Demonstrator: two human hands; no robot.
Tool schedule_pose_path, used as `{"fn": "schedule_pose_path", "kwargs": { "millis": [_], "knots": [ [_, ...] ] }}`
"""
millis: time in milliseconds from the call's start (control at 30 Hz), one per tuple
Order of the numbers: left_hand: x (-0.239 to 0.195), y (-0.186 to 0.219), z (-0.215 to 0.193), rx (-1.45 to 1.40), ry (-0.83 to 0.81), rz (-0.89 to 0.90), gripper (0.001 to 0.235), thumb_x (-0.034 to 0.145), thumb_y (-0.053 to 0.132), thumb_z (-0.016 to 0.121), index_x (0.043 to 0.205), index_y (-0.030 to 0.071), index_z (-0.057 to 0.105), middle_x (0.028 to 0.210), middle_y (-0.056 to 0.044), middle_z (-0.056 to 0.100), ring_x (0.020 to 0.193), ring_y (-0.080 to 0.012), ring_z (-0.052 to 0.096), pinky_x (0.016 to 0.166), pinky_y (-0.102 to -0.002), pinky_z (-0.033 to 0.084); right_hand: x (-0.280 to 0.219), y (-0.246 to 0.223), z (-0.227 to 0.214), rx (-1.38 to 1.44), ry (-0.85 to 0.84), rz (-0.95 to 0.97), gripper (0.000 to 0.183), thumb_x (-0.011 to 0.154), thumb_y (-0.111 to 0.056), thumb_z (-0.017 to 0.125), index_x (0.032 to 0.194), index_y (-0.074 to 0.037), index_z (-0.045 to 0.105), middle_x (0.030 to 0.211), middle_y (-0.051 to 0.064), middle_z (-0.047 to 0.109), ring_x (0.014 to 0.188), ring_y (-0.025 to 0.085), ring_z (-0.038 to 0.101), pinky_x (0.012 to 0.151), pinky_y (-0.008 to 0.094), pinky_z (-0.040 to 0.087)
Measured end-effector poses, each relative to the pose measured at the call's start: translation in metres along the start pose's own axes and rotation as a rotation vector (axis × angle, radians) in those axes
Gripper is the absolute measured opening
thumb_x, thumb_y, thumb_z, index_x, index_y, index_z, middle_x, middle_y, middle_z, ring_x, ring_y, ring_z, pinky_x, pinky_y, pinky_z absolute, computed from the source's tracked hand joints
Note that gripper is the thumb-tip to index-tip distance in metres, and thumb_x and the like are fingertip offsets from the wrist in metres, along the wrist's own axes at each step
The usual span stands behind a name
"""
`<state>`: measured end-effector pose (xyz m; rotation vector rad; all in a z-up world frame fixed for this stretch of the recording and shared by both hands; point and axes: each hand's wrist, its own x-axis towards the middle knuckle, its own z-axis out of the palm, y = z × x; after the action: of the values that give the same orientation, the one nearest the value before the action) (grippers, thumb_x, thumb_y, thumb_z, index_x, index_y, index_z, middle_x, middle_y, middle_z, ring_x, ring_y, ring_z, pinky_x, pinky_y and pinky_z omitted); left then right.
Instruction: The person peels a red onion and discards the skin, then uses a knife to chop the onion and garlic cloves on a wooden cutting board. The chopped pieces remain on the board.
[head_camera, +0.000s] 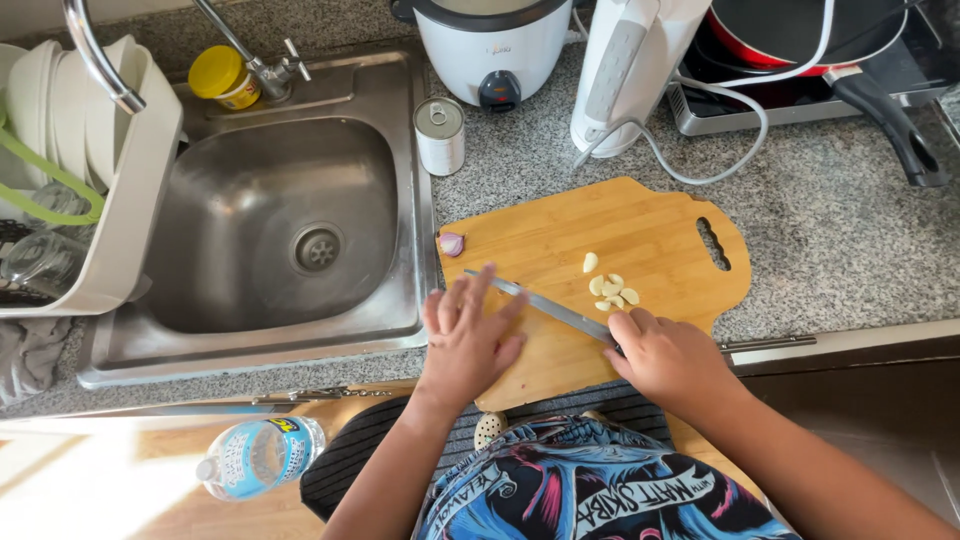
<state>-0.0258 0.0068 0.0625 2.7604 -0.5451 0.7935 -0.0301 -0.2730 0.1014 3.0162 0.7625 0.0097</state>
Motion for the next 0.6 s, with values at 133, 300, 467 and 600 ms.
{"fn": "schedule_pose_path", "kwargs": {
  "millis": [133, 300, 467, 600],
  "knots": [
    [0.001, -0.012, 0.011, 0.131, 0.074, -0.152, 0.06, 0.089, 0.049, 0.064, 0.146, 0.032, 0.056, 0.156, -0.011, 0.038, 0.135, -0.0337, 0.03, 0.111, -0.054, 0.02, -0.012, 0.015, -0.002, 0.097, -0.082, 0.128, 0.027, 0.094, -0.046, 0.056, 0.101, -0.021, 0.051, 0.083, 0.004, 0.059, 0.075, 0.031, 0.074, 0.066, 0.043, 0.061],
    [-0.008, -0.014, 0.005, -0.014, -0.403, -0.27, 0.072, 0.075, 0.063, 0.075, 0.138, 0.03, 0.062, 0.129, -0.001, 0.06, 0.121, -0.0289, 0.055, 0.096, -0.05, 0.043, -0.019, 0.026, -0.025, 0.46, -0.297, 0.429, 0.039, 0.091, -0.049, 0.061, 0.116, -0.02, 0.052, 0.102, 0.011, 0.071, 0.098, 0.034, 0.076, 0.082, 0.045, 0.058],
    [-0.033, -0.013, 0.023, -0.026, -0.574, -0.251, 0.06, 0.076, 0.053, 0.079, 0.131, 0.037, 0.06, 0.116, 0.008, 0.059, 0.111, -0.0235, 0.06, 0.094, -0.046, 0.047, -0.019, 0.028, -0.024, 0.653, -0.309, 0.528, 0.04, 0.088, -0.049, 0.067, 0.111, -0.019, 0.053, 0.091, 0.016, 0.071, 0.095, 0.038, 0.075, 0.079, 0.046, 0.056],
    [-0.025, -0.011, 0.012, -0.196, -0.511, -0.319, 0.051, 0.084, 0.041, 0.078, 0.131, 0.03, 0.063, 0.11, 0.002, 0.064, 0.107, -0.0284, 0.068, 0.093, -0.047, 0.054, -0.021, 0.021, -0.008, 0.763, -0.284, 0.525, 0.036, 0.091, -0.049, 0.066, 0.099, -0.015, 0.059, 0.073, 0.014, 0.07, 0.075, 0.034, 0.074, 0.066, 0.041, 0.053]
  ]
}}
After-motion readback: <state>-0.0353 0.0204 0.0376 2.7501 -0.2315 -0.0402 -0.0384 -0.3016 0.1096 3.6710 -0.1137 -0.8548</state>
